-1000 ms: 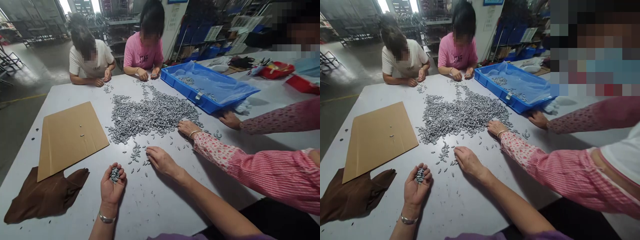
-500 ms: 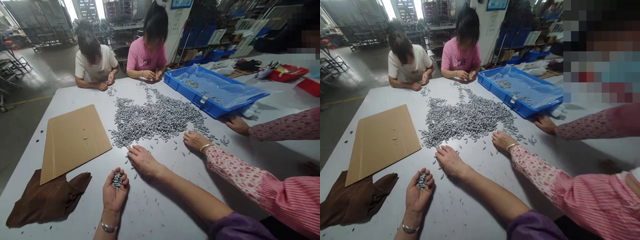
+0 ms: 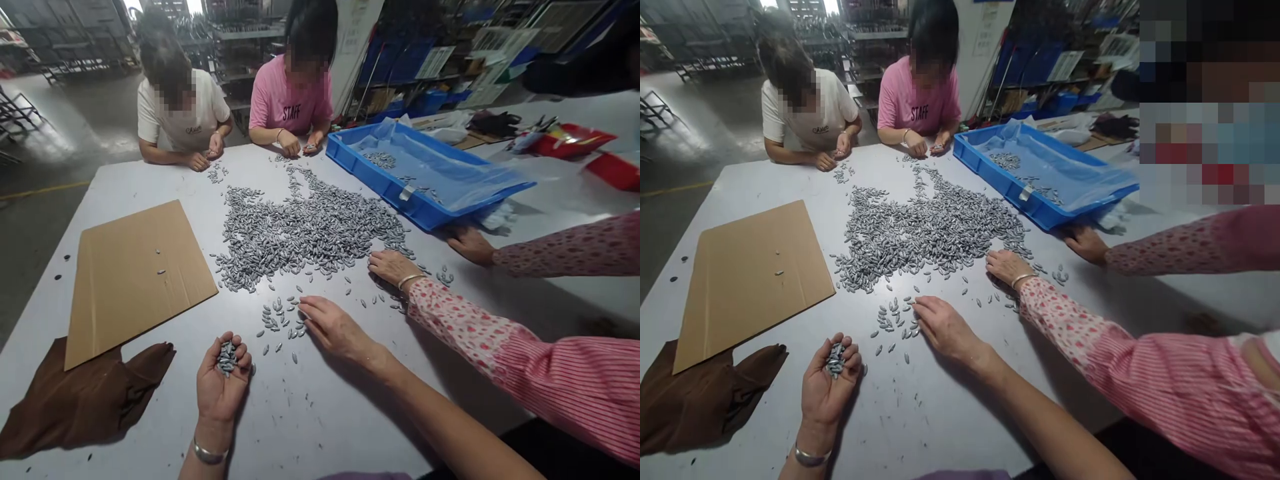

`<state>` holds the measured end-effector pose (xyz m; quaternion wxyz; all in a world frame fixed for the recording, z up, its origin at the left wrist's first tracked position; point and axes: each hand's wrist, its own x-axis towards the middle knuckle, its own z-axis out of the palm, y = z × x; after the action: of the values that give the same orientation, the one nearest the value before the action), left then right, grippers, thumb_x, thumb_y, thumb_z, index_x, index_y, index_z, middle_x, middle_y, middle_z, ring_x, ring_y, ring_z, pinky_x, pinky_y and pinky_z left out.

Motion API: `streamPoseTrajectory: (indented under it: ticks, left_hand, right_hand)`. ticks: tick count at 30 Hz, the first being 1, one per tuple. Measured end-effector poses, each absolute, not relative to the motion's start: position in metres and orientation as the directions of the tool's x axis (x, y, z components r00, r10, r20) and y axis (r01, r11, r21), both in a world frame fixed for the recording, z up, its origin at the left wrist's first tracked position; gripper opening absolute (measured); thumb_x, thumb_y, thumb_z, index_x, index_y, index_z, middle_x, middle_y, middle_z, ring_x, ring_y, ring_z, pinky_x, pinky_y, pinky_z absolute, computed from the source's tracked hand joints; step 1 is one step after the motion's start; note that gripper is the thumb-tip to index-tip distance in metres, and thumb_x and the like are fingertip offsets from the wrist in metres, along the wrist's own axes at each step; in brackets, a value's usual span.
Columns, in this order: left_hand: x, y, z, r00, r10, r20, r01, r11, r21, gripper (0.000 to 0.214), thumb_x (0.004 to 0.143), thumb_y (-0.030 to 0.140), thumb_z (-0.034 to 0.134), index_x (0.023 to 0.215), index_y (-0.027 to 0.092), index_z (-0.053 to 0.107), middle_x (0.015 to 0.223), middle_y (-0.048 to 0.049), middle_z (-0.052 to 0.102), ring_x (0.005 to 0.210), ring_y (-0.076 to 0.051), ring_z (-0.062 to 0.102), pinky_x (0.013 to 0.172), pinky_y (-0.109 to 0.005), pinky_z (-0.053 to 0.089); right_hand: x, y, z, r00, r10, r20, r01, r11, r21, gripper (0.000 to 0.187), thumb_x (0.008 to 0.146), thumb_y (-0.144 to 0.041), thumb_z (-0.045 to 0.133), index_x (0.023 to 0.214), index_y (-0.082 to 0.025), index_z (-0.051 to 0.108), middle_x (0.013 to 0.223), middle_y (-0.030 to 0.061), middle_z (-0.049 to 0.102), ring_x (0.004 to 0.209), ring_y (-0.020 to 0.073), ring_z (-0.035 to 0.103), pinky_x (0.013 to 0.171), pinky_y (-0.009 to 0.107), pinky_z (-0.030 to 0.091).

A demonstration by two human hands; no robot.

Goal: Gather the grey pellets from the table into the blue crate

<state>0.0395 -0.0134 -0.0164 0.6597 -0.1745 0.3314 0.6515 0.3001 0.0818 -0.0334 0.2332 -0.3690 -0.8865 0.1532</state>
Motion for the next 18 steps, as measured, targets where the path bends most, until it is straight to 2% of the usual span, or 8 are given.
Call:
streamPoseTrajectory:
  ticks: [4, 6, 10, 12, 15, 18]
  left_hand:
    - [0.039, -0.013, -0.014, -0.076, 0.752, -0.655, -0.973, 0.086, 0.212, 0.026, 0.098, 0.018, 0.045, 0.086, 0.012, 0.067, 0.081, -0.0069, 0.058, 0.063, -0.012, 0.048, 0.052, -0.023, 0.046]
    - [0.039, -0.014, -0.013, -0.073, 0.75, -0.658, -0.972, 0.093, 0.215, 0.025, 0.097, 0.018, 0.045, 0.085, 0.013, 0.067, 0.081, -0.0067, 0.058, 0.063, -0.012, 0.048, 0.053, -0.023, 0.046]
    - [0.04, -0.014, -0.014, -0.064, 0.752, -0.656, -0.973, 0.099, 0.209, 0.023, 0.097, 0.018, 0.047, 0.085, 0.013, 0.066, 0.081, -0.0065, 0.057, 0.064, -0.011, 0.048, 0.053, -0.022, 0.046]
    - [0.04, -0.014, -0.015, -0.058, 0.759, -0.648, -0.974, 0.099, 0.204, 0.022, 0.096, 0.017, 0.048, 0.086, 0.012, 0.066, 0.082, -0.0067, 0.058, 0.064, -0.011, 0.048, 0.053, -0.022, 0.046]
    - [0.039, -0.014, -0.016, -0.055, 0.771, -0.635, -0.973, 0.102, 0.208, 0.021, 0.096, 0.017, 0.049, 0.086, 0.012, 0.067, 0.082, -0.0072, 0.058, 0.064, -0.012, 0.049, 0.054, -0.022, 0.045]
    - [0.039, -0.014, -0.016, -0.065, 0.779, -0.624, -0.969, 0.099, 0.225, 0.02, 0.095, 0.017, 0.05, 0.087, 0.012, 0.067, 0.082, -0.0074, 0.057, 0.065, -0.012, 0.05, 0.055, -0.022, 0.046]
  right_hand:
    - [0.281, 0.063, -0.032, -0.719, 0.655, 0.232, 0.55, 0.74, -0.386, 0.037, 0.1, -0.019, 0.047, 0.135, -0.016, 0.06, 0.143, 0.0164, 0.059, 0.136, 0.0322, 0.05, 0.112, 0.058, 0.043]
    - [0.273, 0.057, -0.03, -0.749, 0.628, 0.212, 0.525, 0.757, -0.388, 0.034, 0.101, -0.021, 0.048, 0.131, -0.019, 0.063, 0.14, 0.0139, 0.062, 0.135, 0.0318, 0.051, 0.113, 0.061, 0.039]
    - [0.266, 0.063, -0.028, -0.737, 0.613, 0.286, 0.462, 0.765, -0.448, 0.026, 0.101, -0.02, 0.048, 0.118, -0.019, 0.068, 0.126, 0.0124, 0.069, 0.124, 0.0244, 0.059, 0.114, 0.052, 0.04]
    - [0.26, 0.07, -0.027, -0.711, 0.642, 0.288, 0.499, 0.749, -0.436, 0.03, 0.1, -0.019, 0.047, 0.123, -0.016, 0.066, 0.133, 0.0157, 0.065, 0.128, 0.0266, 0.056, 0.113, 0.051, 0.043]
    - [0.247, 0.074, -0.025, -0.727, 0.658, 0.197, 0.557, 0.732, -0.392, 0.037, 0.1, -0.022, 0.047, 0.135, -0.016, 0.06, 0.147, 0.0168, 0.055, 0.139, 0.0337, 0.046, 0.113, 0.059, 0.039]
    - [0.244, 0.069, -0.023, -0.798, 0.582, 0.155, 0.484, 0.773, -0.41, 0.036, 0.102, -0.026, 0.047, 0.134, -0.021, 0.062, 0.146, 0.0131, 0.057, 0.14, 0.0324, 0.046, 0.117, 0.063, 0.033]
